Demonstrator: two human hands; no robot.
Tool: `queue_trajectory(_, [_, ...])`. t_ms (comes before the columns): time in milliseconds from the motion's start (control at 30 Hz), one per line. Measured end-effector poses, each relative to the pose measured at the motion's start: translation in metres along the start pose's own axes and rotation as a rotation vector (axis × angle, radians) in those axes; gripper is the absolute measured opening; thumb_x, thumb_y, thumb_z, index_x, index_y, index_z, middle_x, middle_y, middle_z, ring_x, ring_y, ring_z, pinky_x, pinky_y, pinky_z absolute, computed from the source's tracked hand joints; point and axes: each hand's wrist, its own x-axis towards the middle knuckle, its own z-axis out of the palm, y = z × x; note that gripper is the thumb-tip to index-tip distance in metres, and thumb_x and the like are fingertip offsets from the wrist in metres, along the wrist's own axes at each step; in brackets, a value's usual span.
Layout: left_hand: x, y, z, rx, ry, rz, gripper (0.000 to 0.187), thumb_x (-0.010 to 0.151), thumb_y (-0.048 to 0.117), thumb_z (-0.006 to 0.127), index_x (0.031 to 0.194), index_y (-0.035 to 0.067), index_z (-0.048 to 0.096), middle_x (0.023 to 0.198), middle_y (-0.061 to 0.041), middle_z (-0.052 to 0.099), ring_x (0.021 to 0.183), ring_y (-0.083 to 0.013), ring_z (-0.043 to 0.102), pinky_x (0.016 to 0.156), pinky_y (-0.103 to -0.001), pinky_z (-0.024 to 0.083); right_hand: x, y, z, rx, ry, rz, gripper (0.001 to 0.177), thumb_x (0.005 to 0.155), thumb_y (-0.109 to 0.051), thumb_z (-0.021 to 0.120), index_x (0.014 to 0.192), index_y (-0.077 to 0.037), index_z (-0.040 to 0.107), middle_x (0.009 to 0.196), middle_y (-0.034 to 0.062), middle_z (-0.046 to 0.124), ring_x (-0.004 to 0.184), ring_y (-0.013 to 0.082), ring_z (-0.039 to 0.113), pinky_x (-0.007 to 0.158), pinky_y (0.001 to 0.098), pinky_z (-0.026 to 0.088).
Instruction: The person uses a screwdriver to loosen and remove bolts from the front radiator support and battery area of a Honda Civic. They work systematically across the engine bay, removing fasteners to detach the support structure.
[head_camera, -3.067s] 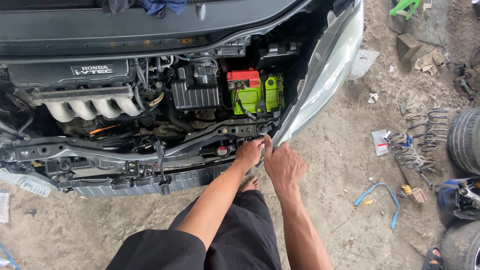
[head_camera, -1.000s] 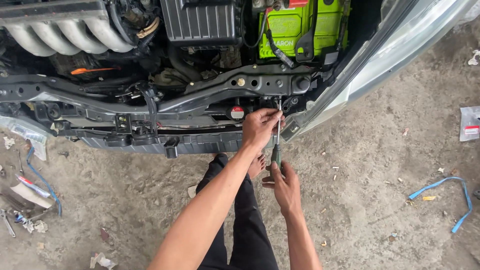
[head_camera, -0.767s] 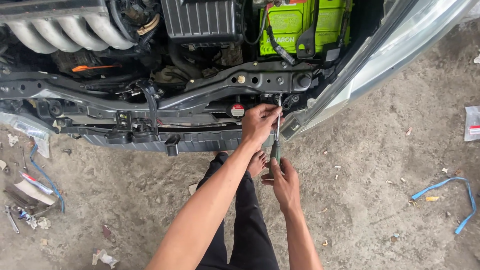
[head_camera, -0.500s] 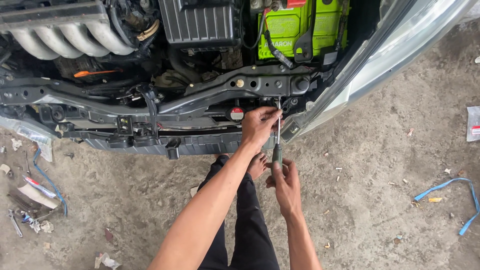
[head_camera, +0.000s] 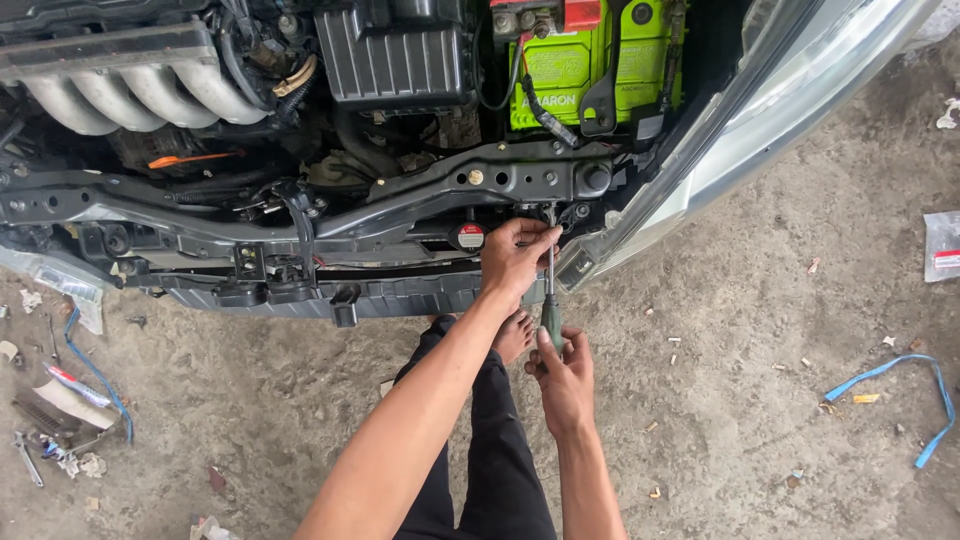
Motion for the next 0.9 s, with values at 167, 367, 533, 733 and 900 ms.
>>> queue_trajectory(167, [-0.006, 0.006, 0.001, -0.008, -0.018, -0.024, 0.043, 0.081, 0.015, 0.091, 0.111, -0.008, 0.069, 0.093, -0.02, 0.071, 0.08, -0.0294, 0.077, 0.07, -0.041, 0.069, 0.003, -0.007, -0.005, 0.019, 0.024, 0.018, 0.027, 0.108, -0.029, 0.055, 0.108, -0.003, 0.063, 0.091, 0.0132, 0.062, 0.069, 0.0176, 0.059, 0.061, 0.0311, 0.057])
queue_trajectory(367, [-0.007, 0.005, 0.004, -0.016, -0.04, -0.038, 0.043, 0.082, 0.015, 0.09, 0.111, -0.008, 0.069, 0.092, -0.02, 0.072, 0.079, -0.0289, 0.077, 0.071, -0.041, 0.068, 0.001, -0.017, -0.002, -0.032, 0.056, -0.051, 0.029, 0.1, -0.021, 0.069, 0.119, -0.004, 0.055, 0.094, 0.0105, 0.057, 0.071, 0.0139, 0.05, 0.061, 0.0303, 0.051])
queue_trajectory(533, [-0.008, 0.012, 0.005, -0.076, -0.055, -0.103, 0.021, 0.084, 0.001, 0.082, 0.1, -0.005, 0.071, 0.092, -0.02, 0.077, 0.077, -0.029, 0.078, 0.07, -0.04, 0.07, 0.001, -0.033, -0.007, -0.036, 0.034, -0.039, 0.028, 0.104, -0.031, 0.058, 0.102, -0.003, 0.058, 0.103, 0.0141, 0.05, 0.076, 0.019, 0.051, 0.07, 0.0326, 0.052])
queue_trajectory(733, [-0.008, 0.008, 0.005, -0.084, -0.046, -0.08, 0.02, 0.084, 0.002, 0.083, 0.099, -0.003, 0.071, 0.093, -0.02, 0.077, 0.077, -0.0294, 0.078, 0.068, -0.038, 0.07, -0.001, -0.044, -0.004, -0.056, 0.029, -0.013, 0.021, 0.103, -0.023, 0.055, 0.11, -0.007, 0.044, 0.113, 0.0234, 0.063, 0.067, 0.0164, 0.044, 0.061, 0.0323, 0.044])
queue_trajectory(900, [-0.01, 0.007, 0.006, -0.043, -0.016, -0.068, 0.022, 0.084, 0.006, 0.084, 0.1, 0.0, 0.071, 0.095, -0.017, 0.078, 0.079, -0.0276, 0.078, 0.068, -0.037, 0.07, -0.003, -0.045, -0.007, -0.074, 0.043, 0.023, 0.056, 0.108, -0.043, 0.045, 0.115, 0.007, 0.069, 0.08, 0.0127, 0.059, 0.071, 0.0198, 0.053, 0.067, 0.034, 0.048])
